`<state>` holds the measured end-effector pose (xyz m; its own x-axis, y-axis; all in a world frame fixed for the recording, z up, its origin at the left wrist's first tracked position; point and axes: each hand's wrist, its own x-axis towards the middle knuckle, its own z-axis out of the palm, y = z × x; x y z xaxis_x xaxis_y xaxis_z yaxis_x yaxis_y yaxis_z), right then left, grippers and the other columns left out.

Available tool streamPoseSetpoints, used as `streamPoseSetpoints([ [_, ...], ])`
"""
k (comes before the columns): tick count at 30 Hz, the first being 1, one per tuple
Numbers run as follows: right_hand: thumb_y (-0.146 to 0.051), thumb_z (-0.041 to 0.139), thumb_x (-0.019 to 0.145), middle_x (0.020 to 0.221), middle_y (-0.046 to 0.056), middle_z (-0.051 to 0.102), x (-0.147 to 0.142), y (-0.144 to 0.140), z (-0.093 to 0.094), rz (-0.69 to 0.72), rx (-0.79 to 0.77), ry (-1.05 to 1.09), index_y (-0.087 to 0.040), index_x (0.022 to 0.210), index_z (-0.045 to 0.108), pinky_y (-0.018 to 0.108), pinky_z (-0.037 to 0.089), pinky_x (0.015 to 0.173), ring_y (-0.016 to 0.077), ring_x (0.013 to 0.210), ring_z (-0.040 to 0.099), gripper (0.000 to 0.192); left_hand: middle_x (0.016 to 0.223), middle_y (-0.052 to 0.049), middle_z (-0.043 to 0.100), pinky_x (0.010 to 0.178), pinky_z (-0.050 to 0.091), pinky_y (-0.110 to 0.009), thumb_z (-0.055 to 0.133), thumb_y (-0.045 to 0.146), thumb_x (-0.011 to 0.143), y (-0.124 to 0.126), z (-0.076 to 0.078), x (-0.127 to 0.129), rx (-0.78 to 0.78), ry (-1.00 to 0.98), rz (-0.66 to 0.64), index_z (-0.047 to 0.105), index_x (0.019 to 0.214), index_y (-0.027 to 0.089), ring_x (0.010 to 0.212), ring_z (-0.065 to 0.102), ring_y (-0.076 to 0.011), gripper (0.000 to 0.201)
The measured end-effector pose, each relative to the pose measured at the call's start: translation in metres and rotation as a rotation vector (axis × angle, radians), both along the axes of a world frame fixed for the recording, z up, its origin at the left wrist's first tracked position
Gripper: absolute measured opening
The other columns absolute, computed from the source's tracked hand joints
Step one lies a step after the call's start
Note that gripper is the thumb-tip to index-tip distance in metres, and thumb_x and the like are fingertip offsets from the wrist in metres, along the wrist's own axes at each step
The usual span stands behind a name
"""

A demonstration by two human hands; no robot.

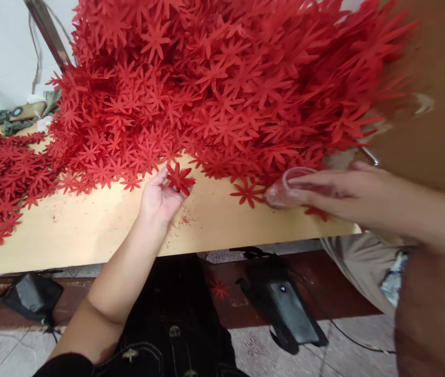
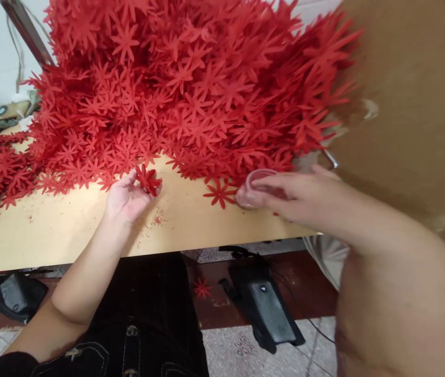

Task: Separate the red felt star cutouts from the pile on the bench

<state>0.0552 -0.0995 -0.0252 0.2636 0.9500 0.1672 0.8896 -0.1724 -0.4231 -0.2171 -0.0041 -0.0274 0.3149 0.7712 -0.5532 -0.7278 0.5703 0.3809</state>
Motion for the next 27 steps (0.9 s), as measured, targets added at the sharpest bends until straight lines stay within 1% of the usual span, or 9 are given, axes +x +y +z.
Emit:
streamPoseSetpoints([
  [2,-0.08,0.049,0.067,0.08,0.004,0.076,-0.017,-0.005,0.023,0.093,-0.04,-0.07,-0.034,0.081,0.077,0.059,0.031,0.097,0.0243,0.087,0.069,0.055,0.074,-0.002,0.059,0.081,0.049,-0.034,0.046,0.014,0.086,0.0,0.0,-0.001,0.0,-0.017,0.01,0.054,0.077,0.017,0.074,0.06,-0.0143,0.012],
  [5,-0.061,0.046,0.086,0.098,0.008,0.075,-0.084,-0.005,0.035,0.171,0.318,0.153,-0.03,0.107,0.071,0.047,0.048,0.09,0.0207,0.095,0.068,0.046,0.072,-0.002,0.061,0.081,0.049,-0.033,0.046,0.012,0.085,0.001,-0.001,-0.001,0.003,-0.014,0.031,0.053,0.075,0.017,0.073,0.062,-0.0139,0.014],
  [6,-0.054,0.043,0.09,0.106,0.008,0.074,-0.114,-0.002,0.029,0.246,0.423,0.203,-0.029,0.111,0.07,0.045,0.051,0.091,0.0207,0.099,0.068,0.042,0.071,-0.002,0.062,0.082,0.05,-0.033,0.046,0.011,0.085,0.001,-0.002,-0.001,0.008,0.002,0.028,0.054,0.074,0.017,0.073,0.063,-0.0138,0.014],
  [11,-0.046,0.035,0.092,0.144,0.018,0.047,-0.231,0.021,-0.023,0.579,0.217,0.307,-0.005,0.139,0.046,0.054,0.035,0.115,0.03,0.138,0.041,0.064,0.055,-0.001,0.058,0.089,0.051,-0.035,0.045,0.017,0.086,0.005,-0.007,-0.022,0.032,0.138,-0.015,0.06,0.069,0.015,0.067,0.065,-0.0153,0.023],
  [14,-0.043,0.04,0.091,0.149,0.016,0.041,-0.243,0.018,-0.024,0.677,0.165,0.345,-0.006,0.142,0.042,0.054,0.031,0.118,0.029,0.142,0.035,0.064,0.056,-0.001,0.061,0.086,0.053,-0.033,0.047,0.017,0.087,0.011,-0.004,-0.044,0.033,0.132,-0.056,0.062,0.069,0.012,0.057,0.064,-0.0126,0.025],
  [17,-0.039,0.046,0.091,0.139,0.01,0.054,-0.229,0.011,0.003,0.765,0.24,0.444,-0.019,0.132,0.057,0.05,0.039,0.114,0.0254,0.135,0.046,0.047,0.062,-0.002,0.064,0.082,0.053,-0.027,0.043,0.016,0.09,0.016,0.004,-0.057,0.115,0.015,0.033,0.061,0.069,0.012,0.059,0.064,-0.0094,0.028],
  [20,-0.04,0.041,0.094,0.138,0.002,0.056,-0.222,0.03,0.023,0.554,0.412,0.61,-0.03,0.127,0.059,0.049,0.036,0.115,0.022,0.135,0.047,0.039,0.071,-0.004,0.068,0.085,0.051,-0.023,0.037,0.015,0.092,0.014,0.012,-0.055,0.188,-0.045,0.133,0.062,0.075,0.013,0.078,0.068,-0.0106,0.03],
  [22,-0.053,0.039,0.092,0.146,0.001,0.048,-0.228,0.057,0.019,0.362,0.483,0.656,-0.03,0.133,0.053,0.055,0.024,0.119,0.0248,0.143,0.033,0.05,0.083,-0.007,0.07,0.093,0.049,-0.025,0.035,0.015,0.093,0.006,0.014,-0.047,0.178,-0.012,0.111,0.064,0.084,0.011,0.1,0.067,-0.0143,0.03],
  [27,-0.078,0.02,0.082,0.147,0.012,0.046,-0.262,0.096,-0.02,0.329,0.255,0.688,-0.018,0.137,0.05,0.054,0.013,0.122,0.0294,0.146,0.027,0.087,0.112,-0.007,0.068,0.109,0.04,-0.031,0.03,0.042,0.097,-0.009,0.012,-0.04,0.224,-0.016,0.187,0.063,0.097,0.016,0.134,0.047,-0.0173,0.042],
])
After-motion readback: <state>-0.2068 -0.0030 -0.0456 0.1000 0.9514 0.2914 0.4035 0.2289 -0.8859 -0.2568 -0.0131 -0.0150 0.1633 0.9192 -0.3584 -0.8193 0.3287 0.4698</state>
